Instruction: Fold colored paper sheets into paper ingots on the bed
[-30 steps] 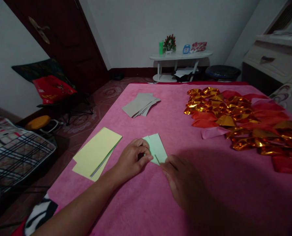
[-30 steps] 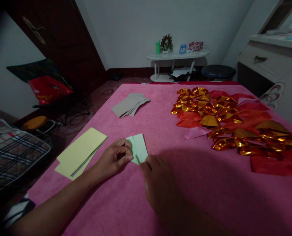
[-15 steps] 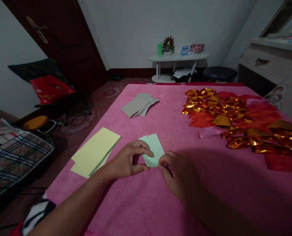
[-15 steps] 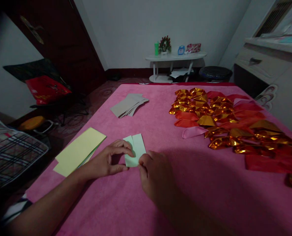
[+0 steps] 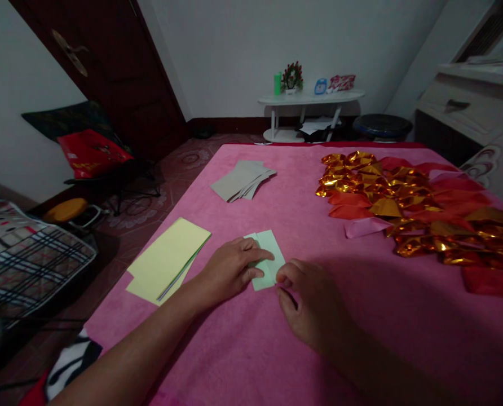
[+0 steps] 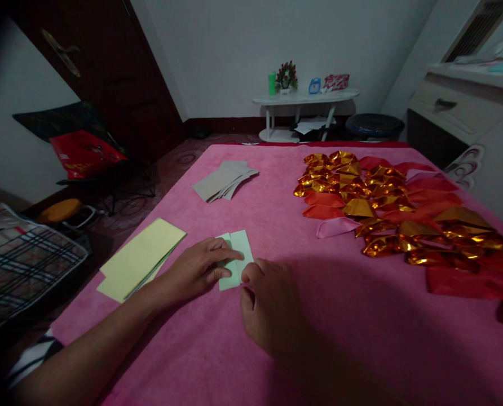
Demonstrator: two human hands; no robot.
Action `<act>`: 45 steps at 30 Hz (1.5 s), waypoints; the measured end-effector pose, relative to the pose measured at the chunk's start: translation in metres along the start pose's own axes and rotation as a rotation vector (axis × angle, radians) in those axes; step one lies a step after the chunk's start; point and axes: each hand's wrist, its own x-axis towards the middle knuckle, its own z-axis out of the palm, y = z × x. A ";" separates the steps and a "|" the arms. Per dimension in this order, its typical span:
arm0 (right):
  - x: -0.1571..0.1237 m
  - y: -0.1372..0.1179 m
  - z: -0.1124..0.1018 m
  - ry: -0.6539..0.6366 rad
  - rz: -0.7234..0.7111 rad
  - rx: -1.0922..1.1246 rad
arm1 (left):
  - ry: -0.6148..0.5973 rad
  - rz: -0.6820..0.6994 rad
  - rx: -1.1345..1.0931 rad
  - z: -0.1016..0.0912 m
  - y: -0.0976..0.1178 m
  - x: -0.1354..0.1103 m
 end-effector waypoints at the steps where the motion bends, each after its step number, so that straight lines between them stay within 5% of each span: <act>1: 0.000 0.000 0.000 0.006 -0.008 0.002 | -0.031 0.002 0.029 -0.002 0.002 0.001; 11: 0.000 0.001 -0.001 -0.004 -0.021 -0.015 | -0.188 -0.018 0.102 -0.014 0.009 0.026; 19: -0.002 0.001 -0.001 0.003 -0.033 -0.024 | -0.167 -0.043 0.079 -0.013 0.010 0.022; 27: -0.009 0.003 0.000 0.093 -0.207 -0.054 | -0.167 -0.070 0.110 -0.012 0.014 0.021; 34: -0.012 0.001 -0.003 0.011 -0.219 -0.088 | -0.114 -0.080 0.072 -0.010 0.010 0.019; 38: -0.013 0.001 -0.001 0.104 -0.221 -0.087 | -0.088 -0.088 0.050 -0.009 0.008 0.017; 45: -0.015 0.001 -0.001 -0.022 -0.228 -0.138 | -0.070 -0.048 -0.041 -0.012 0.002 0.009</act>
